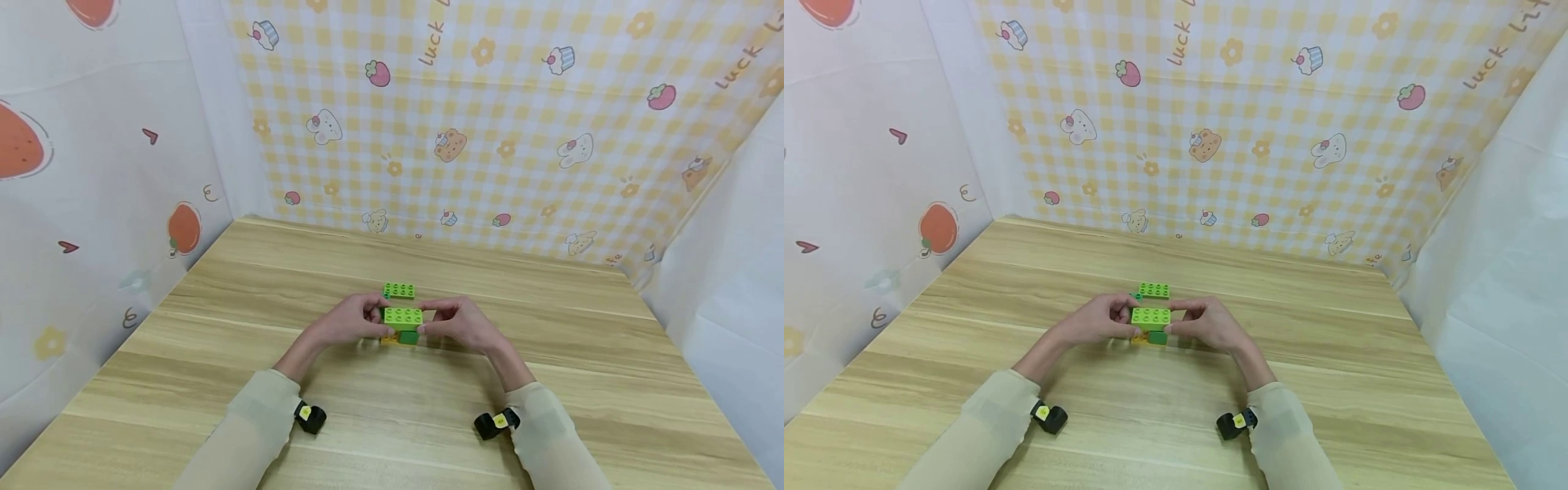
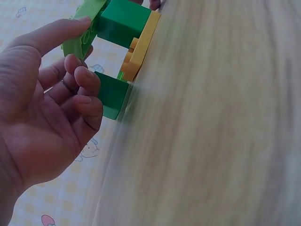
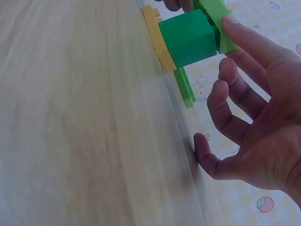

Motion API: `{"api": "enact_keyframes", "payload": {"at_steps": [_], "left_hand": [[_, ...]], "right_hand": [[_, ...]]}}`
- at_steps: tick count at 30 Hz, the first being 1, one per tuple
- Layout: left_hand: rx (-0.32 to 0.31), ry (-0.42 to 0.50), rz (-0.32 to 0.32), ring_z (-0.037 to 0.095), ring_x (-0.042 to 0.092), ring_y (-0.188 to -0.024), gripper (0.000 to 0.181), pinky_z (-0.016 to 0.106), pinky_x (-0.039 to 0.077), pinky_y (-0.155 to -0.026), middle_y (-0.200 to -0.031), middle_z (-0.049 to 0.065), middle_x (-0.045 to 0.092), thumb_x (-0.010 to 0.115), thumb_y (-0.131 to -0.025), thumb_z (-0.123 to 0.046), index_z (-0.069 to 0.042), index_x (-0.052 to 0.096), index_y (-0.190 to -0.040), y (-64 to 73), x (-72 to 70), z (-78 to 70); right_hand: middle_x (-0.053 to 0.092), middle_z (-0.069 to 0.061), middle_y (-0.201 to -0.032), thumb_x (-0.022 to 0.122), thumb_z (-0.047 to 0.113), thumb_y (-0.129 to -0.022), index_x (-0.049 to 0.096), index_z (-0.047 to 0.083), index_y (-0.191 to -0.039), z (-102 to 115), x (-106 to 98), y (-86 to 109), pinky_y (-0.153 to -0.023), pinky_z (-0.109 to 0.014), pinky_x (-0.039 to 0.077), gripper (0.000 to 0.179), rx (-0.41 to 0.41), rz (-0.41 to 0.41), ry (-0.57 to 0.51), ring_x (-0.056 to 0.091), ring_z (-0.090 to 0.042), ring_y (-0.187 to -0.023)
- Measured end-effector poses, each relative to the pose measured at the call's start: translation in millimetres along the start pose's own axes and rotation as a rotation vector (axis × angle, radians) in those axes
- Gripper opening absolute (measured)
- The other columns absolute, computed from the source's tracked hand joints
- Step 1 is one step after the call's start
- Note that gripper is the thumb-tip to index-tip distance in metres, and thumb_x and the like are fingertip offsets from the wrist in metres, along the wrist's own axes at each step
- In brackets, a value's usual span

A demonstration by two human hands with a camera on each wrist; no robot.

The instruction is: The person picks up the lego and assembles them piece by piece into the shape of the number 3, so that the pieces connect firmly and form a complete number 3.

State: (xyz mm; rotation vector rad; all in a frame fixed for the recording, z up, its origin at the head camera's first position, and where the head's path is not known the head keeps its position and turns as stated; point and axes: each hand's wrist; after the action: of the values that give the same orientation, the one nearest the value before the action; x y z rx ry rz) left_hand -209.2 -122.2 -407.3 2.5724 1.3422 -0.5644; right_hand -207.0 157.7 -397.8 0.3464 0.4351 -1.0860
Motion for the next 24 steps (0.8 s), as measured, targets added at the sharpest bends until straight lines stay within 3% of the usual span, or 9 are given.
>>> {"api": "enact_keyframes", "payload": {"at_steps": [24], "left_hand": [[0.025, 0.000, -0.023, 0.014, 0.050, -0.072, 0.037, 0.022, 0.040, -0.062, -0.081, -0.002, 0.056, 0.079, -0.089, -0.013, 0.001, 0.069, -0.122, 1.1, 1.7, -2.7]], "right_hand": [[0.070, -0.002, -0.083, 0.089, 0.013, -0.084, 0.075, 0.003, -0.126, 5.2, 3.0, 0.8, -0.059, -0.021, 0.042, 0.045, -0.032, -0.006, -0.052, 0.056, -0.012, -0.072]]}}
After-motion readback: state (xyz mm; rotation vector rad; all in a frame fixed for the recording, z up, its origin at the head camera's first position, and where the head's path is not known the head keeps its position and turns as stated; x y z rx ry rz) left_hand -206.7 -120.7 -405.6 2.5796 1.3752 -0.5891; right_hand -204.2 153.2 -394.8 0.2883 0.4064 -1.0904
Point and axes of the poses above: each hand's wrist, its own y-axis away from the middle knuckle, its own x-axis out of the palm, z = x × y
